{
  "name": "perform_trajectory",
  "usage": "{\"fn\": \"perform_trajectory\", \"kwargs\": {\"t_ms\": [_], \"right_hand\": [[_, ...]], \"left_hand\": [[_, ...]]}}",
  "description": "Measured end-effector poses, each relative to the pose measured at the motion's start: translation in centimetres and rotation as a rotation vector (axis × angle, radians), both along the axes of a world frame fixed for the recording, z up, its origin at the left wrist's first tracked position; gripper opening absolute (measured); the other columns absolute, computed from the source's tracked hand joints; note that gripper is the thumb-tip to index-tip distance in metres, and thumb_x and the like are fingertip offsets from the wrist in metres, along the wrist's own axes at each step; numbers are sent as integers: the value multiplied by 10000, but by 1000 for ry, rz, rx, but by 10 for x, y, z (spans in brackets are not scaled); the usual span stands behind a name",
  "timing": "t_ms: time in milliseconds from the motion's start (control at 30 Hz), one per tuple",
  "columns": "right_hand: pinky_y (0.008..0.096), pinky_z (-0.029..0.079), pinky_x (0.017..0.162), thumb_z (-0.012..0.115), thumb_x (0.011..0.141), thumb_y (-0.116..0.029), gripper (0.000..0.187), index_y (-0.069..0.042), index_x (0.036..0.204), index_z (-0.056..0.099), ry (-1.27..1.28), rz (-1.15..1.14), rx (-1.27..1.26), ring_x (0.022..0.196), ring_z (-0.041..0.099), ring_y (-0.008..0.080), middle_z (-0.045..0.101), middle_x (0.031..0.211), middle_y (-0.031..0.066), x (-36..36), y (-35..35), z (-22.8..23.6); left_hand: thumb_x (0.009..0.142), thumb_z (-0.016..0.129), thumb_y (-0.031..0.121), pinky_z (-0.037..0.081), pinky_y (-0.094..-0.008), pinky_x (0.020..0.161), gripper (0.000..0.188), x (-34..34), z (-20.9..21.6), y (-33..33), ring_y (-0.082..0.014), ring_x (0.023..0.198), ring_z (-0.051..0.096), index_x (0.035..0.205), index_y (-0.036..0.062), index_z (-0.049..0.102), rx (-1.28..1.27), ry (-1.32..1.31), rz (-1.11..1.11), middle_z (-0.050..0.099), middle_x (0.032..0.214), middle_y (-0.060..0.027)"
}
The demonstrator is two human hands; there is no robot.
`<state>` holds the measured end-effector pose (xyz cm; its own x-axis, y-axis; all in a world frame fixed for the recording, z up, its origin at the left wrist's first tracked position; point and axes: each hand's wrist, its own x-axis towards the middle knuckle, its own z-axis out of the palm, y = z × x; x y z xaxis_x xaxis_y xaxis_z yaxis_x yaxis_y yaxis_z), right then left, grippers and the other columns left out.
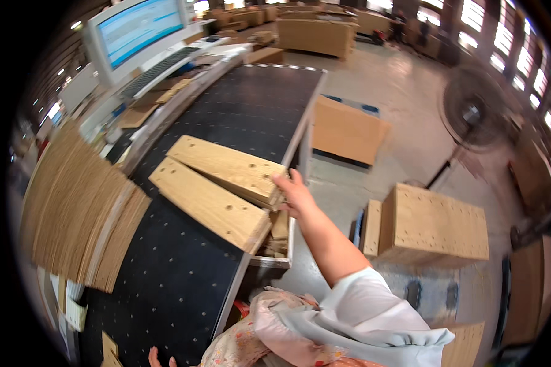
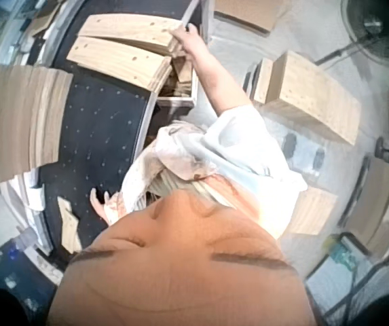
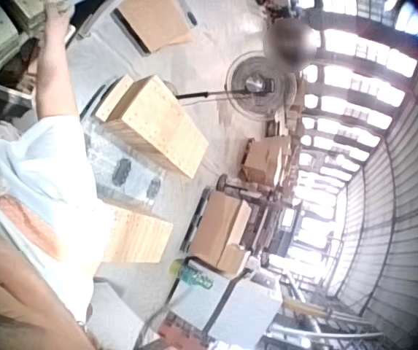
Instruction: The person organizes wooden boards on a table, inserts small white pegs into pre-drilled holes in one board, and then places the boards onto a nearby stack.
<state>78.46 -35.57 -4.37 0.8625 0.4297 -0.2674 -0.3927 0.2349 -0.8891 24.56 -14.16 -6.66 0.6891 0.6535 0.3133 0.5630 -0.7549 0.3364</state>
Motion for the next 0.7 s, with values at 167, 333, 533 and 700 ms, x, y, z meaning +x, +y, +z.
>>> {"fn": "perform_trajectory", "kwargs": {"t_ms": [167,333,533,700], "right_hand": [[497,466,785,719,751,-332,992,-97,1448,52,-46,-150,30,1119,495,290,401,1339,164,17,13,-37],[504,476,817,718,755,-300,1032,-89,1449,-15,54,-136,194,1137,490,328,373,1341,222,-2,6,-12],[526,435,877,718,747,-366,1059,-90,1452,-23,87,-156,211,1176,460,351,350,1380,218,-10,9,-12],[528,382,866,649,751,-526,987,-101,1450,96,126,-270,67,1140,442,362,335,1387,189,-19,-8,-20]], "left_hand": [[783,638,83,406,-416,957,520,27,10,-10,-280,1016,524,1261,7,444,-43,-37,-86,479,1158,-167],[821,591,73,411,-400,940,438,36,24,-20,-259,946,544,1234,-3,466,-119,-26,-146,525,1059,-154],[866,535,62,418,-381,919,346,33,50,-33,-234,863,568,1201,-15,492,-340,-26,-204,579,940,-137],[891,557,83,329,-456,971,401,8,64,-17,-255,874,573,1262,17,417,42,221,-616,592,1011,-143]]}}
